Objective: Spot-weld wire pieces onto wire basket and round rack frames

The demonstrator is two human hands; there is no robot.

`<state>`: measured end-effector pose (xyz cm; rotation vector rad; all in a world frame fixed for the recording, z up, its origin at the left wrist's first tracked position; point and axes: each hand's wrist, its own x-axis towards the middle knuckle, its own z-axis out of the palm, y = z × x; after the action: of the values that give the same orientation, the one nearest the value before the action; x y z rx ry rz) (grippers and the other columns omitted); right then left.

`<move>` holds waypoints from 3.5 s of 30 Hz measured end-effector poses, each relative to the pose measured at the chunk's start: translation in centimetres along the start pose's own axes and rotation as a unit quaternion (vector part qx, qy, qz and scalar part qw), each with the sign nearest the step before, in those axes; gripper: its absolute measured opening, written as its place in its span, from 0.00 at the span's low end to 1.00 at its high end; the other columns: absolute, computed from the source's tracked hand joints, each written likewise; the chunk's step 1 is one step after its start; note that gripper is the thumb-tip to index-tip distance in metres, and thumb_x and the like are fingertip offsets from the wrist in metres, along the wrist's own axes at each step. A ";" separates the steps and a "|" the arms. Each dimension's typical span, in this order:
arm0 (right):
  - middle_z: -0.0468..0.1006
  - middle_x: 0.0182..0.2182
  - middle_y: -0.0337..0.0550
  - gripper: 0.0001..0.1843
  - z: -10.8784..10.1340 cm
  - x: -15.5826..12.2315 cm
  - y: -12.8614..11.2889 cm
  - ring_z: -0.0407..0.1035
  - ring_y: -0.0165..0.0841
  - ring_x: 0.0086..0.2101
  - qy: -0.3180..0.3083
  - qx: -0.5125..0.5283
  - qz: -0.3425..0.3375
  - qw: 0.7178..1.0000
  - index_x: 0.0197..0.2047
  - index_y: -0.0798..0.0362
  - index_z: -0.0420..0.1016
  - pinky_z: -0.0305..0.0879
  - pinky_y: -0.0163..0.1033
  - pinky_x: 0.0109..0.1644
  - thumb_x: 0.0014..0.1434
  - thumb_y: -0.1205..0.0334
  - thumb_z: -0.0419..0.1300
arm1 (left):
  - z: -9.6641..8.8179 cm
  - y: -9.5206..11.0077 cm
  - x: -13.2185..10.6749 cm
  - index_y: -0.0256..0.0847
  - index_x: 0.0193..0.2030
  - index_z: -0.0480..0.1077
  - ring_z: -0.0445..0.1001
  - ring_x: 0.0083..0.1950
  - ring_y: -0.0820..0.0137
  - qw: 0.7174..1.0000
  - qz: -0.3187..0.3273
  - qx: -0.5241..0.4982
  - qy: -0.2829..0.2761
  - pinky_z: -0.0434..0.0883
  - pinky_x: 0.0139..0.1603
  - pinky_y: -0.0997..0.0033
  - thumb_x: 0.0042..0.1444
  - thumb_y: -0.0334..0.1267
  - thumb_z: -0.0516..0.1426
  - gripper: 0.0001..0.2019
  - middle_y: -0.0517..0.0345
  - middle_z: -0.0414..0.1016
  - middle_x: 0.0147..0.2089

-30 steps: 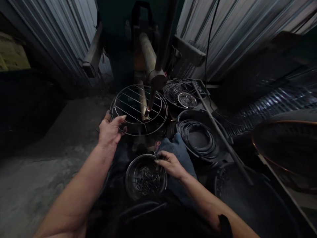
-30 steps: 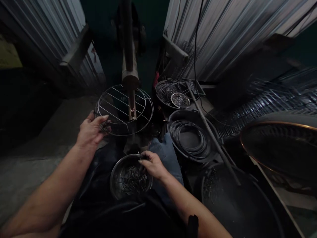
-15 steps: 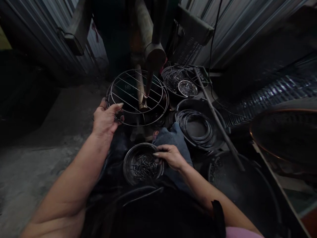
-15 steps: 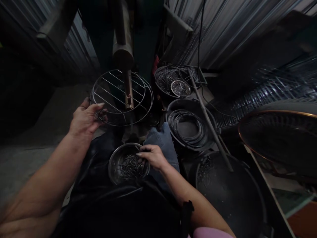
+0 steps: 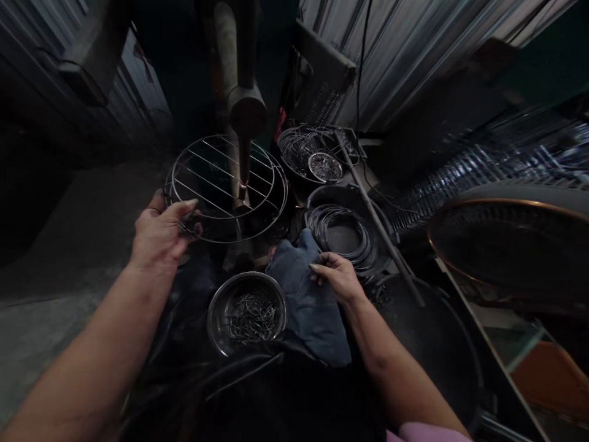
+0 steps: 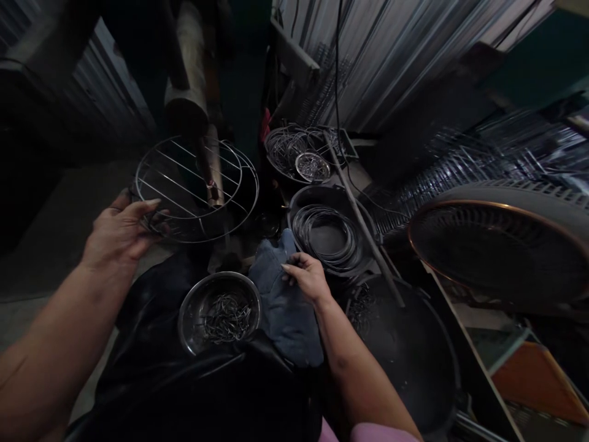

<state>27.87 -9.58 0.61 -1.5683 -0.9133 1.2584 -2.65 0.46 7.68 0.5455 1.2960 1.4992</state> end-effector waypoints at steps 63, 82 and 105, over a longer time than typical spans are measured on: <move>0.67 0.15 0.33 0.19 -2.3 -2.9 2.1 0.59 0.24 0.15 -0.069 0.015 0.104 0.992 0.31 0.55 0.74 0.49 0.29 0.17 0.37 0.55 0.71 | -0.1 -0.4 0.5 0.37 0.37 0.64 0.73 0.27 0.68 1.000 0.001 -0.016 0.001 0.70 0.22 0.71 0.36 0.22 0.61 0.19 0.62 0.68 0.26; 0.75 0.20 0.37 0.09 11.2 4.0 -9.7 0.65 0.26 0.17 -0.139 -0.007 -0.192 0.971 0.33 0.54 0.79 0.63 0.32 0.21 0.50 0.58 0.63 | -0.5 0.8 0.8 0.43 0.43 0.67 0.74 0.29 0.70 0.999 -0.020 -0.040 -0.001 0.71 0.24 0.74 0.30 0.26 0.67 0.29 0.63 0.73 0.30; 0.75 0.22 0.37 0.09 15.1 4.8 -8.4 0.72 0.30 0.21 -0.011 0.069 -0.196 0.978 0.33 0.54 0.77 0.66 0.31 0.22 0.51 0.57 0.63 | -0.7 2.7 3.3 0.40 0.41 0.69 0.72 0.26 0.69 0.999 -0.024 -0.018 -0.013 0.71 0.20 0.72 0.31 0.27 0.66 0.25 0.60 0.72 0.28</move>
<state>13.97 0.47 5.88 -1.1968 -1.0646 1.0334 -5.51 3.44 9.05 0.5063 1.2509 1.4691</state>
